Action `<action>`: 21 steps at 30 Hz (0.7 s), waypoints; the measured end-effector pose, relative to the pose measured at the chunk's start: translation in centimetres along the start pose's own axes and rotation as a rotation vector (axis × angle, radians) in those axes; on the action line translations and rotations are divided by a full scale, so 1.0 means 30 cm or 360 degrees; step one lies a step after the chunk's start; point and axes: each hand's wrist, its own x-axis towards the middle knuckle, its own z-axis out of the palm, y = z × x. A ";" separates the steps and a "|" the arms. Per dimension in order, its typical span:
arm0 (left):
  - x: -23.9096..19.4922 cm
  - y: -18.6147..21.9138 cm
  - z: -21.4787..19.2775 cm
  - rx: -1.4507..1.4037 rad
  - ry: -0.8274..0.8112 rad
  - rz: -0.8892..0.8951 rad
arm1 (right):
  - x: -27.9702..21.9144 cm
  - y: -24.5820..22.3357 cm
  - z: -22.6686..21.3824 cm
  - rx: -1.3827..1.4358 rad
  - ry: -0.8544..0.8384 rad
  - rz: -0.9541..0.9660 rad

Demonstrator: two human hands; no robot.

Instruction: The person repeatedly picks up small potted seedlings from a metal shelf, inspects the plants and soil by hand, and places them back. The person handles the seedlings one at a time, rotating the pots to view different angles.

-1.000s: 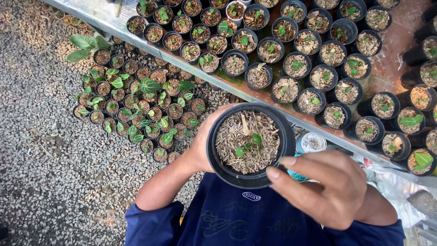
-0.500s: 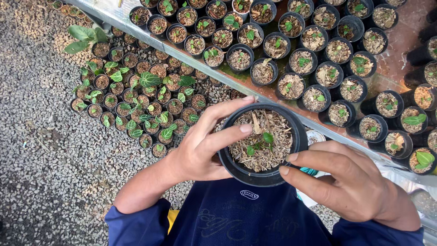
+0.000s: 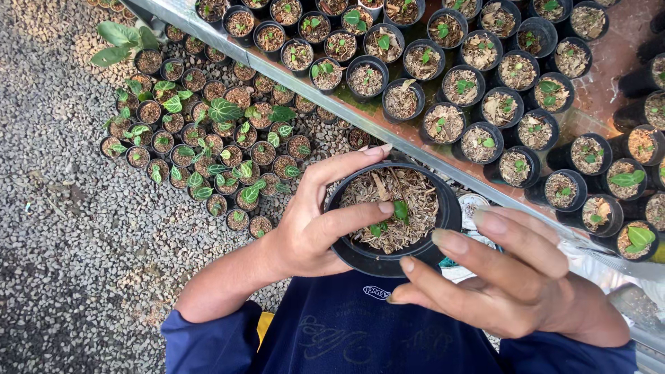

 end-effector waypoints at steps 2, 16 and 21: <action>-0.002 0.006 0.001 0.0043 -0.0003 0.0001 | 0.000 -0.009 0.012 0.0024 -0.0040 0.0021; 0.016 -0.017 -0.005 0.0121 -0.0041 0.0069 | 0.021 -0.014 0.062 -0.0018 -0.0082 0.0146; 0.020 -0.032 -0.006 0.0114 -0.0049 0.0116 | 0.022 -0.011 0.078 -0.0006 -0.0044 0.0132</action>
